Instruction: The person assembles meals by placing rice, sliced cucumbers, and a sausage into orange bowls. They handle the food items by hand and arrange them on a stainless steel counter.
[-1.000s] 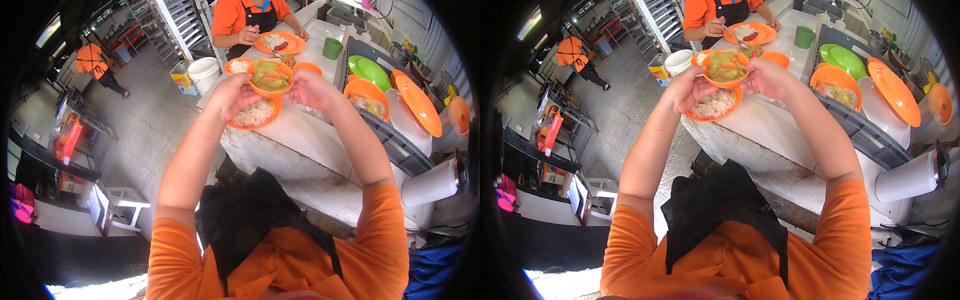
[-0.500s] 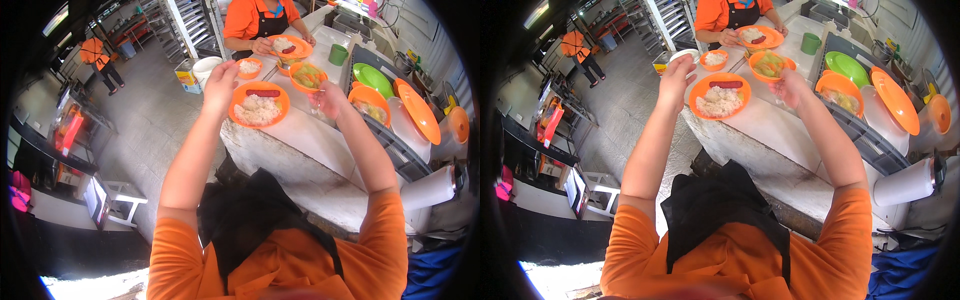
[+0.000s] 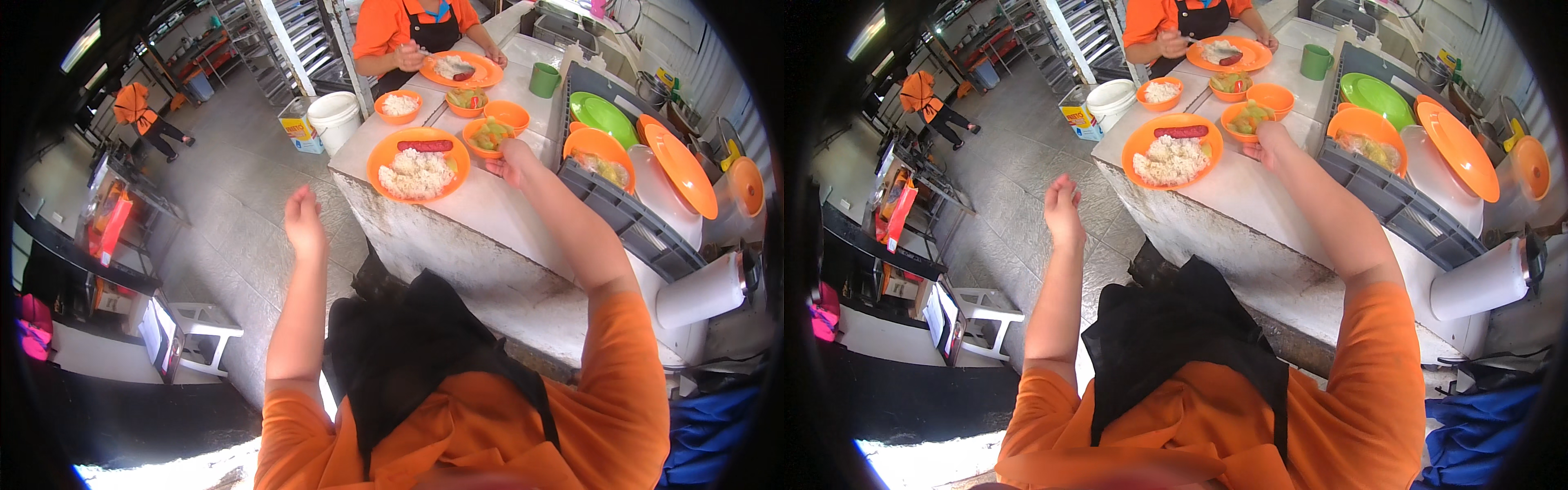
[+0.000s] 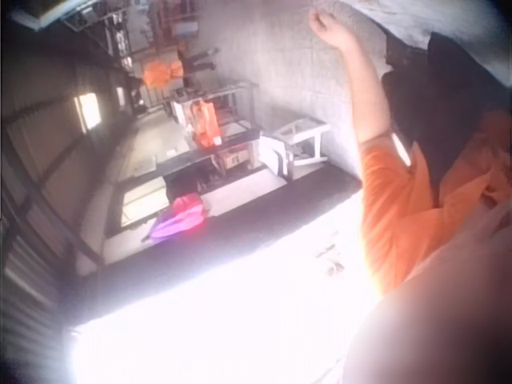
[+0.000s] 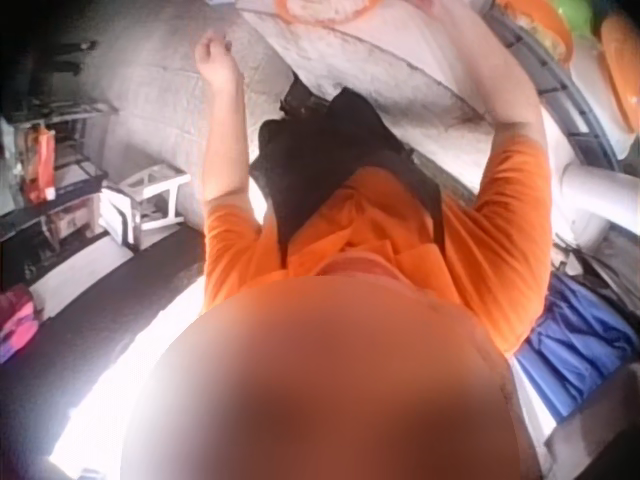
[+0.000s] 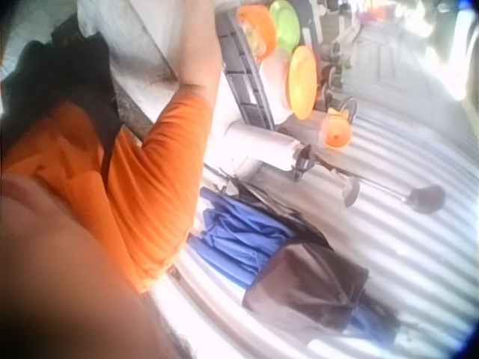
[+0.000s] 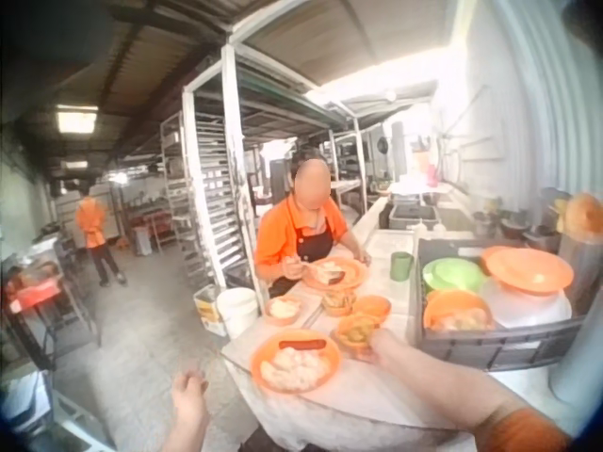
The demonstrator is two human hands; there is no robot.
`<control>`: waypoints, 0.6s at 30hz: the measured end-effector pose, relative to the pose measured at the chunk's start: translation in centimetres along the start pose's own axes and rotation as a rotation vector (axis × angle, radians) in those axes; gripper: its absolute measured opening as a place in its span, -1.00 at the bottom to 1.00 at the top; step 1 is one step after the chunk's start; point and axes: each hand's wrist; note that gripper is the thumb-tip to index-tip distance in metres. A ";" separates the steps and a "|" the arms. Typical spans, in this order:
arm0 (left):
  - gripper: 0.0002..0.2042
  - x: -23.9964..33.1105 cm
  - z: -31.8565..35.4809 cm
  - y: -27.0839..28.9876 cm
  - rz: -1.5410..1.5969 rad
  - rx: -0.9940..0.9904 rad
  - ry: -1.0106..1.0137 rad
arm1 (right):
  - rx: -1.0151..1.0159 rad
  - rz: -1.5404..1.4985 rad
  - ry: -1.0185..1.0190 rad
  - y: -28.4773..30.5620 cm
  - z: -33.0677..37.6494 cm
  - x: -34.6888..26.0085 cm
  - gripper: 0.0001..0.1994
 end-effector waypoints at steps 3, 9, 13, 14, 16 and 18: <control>-0.75 -5.2 1.7 3.5 -0.169 -0.005 0.090 | -0.010 0.056 -0.010 0.0 -0.2 0.1 -0.67; -0.68 -18.8 8.1 14.6 -0.727 -0.059 0.379 | -0.067 -0.002 0.036 -1.1 0.8 0.1 -0.70; -0.43 -23.2 11.8 18.9 -0.978 -0.412 0.757 | -0.043 0.091 -0.016 0.5 -1.2 0.6 -0.69; -0.38 -22.6 12.2 17.6 -1.105 -0.454 0.724 | -0.052 0.112 -0.013 1.1 -1.2 0.7 -0.69; -0.25 -18.4 14.1 14.0 -1.361 -0.515 0.647 | -0.066 0.217 0.014 1.9 -0.8 0.5 -0.70; -0.19 -16.8 14.5 12.6 -1.419 -0.551 0.746 | -0.084 0.390 0.055 1.8 0.8 -0.8 -0.72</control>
Point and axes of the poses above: each hand's wrist, its own z-axis away from the middle knuckle, its own y-axis out of the back of the hand, x = y × z, and after that the axes turned 9 degrees about -x, right-handed
